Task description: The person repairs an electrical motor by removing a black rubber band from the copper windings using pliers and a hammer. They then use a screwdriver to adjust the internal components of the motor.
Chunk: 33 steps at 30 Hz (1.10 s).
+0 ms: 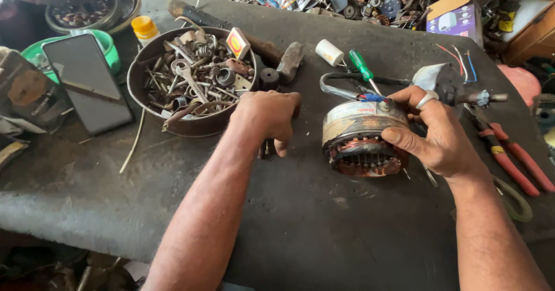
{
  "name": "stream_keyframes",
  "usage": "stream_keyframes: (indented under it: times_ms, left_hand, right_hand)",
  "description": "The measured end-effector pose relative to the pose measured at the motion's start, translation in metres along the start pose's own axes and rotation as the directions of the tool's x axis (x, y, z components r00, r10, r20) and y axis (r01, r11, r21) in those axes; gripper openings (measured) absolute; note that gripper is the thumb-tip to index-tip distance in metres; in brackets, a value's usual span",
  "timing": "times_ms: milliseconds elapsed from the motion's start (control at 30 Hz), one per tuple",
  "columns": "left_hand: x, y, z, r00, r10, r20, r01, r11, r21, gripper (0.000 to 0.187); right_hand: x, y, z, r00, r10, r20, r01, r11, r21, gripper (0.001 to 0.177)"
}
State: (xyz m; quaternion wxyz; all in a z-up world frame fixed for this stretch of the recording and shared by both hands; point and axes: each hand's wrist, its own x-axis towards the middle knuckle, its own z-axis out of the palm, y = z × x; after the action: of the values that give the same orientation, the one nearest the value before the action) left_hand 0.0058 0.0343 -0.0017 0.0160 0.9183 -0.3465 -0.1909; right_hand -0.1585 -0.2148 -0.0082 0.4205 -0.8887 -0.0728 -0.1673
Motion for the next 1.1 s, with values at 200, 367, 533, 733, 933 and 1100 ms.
stream_keyframes:
  times_ms: [200, 367, 533, 733, 933, 1100]
  left_hand:
    - [0.019, -0.005, 0.015, 0.851, 0.056, -0.523, -0.127, 0.987, -0.101, 0.063]
    - [0.035, -0.002, 0.037, 0.871, 0.124, -0.474, -0.125, 0.992, 0.03, 0.044]
    - [0.03, -0.001, 0.015, 0.897, 0.063, -0.437, -0.119, 0.988, -0.103, 0.051]
    - [0.006, 0.01, 0.008, 0.72, 0.589, -0.367, -0.662, 0.741, -0.11, 0.11]
    - [-0.004, 0.035, 0.0, 0.745, 0.539, -0.394, -0.64, 0.745, -0.189, 0.117]
    - [-0.005, 0.041, -0.005, 0.757, 0.472, -0.451, -0.617, 0.744, -0.258, 0.104]
  right_hand:
    - [0.001, -0.002, 0.0, 1.0, 0.007, 0.002, -0.007, 1.0, 0.019, 0.06]
    - [-0.004, -0.005, -0.002, 1.0, -0.019, 0.017, 0.019, 0.999, -0.051, 0.059]
    - [0.001, -0.011, -0.001, 1.0, -0.01, 0.018, 0.01, 1.0, 0.011, 0.058]
    - [0.0, 0.0, -0.006, 0.999, -0.003, 0.055, 0.0, 0.998, 0.064, 0.068]
    - [-0.003, -0.001, -0.013, 0.997, -0.004, 0.082, -0.007, 0.991, 0.133, 0.068]
    - [0.001, -0.002, -0.018, 0.99, 0.102, 0.096, -0.113, 0.986, 0.119, 0.069]
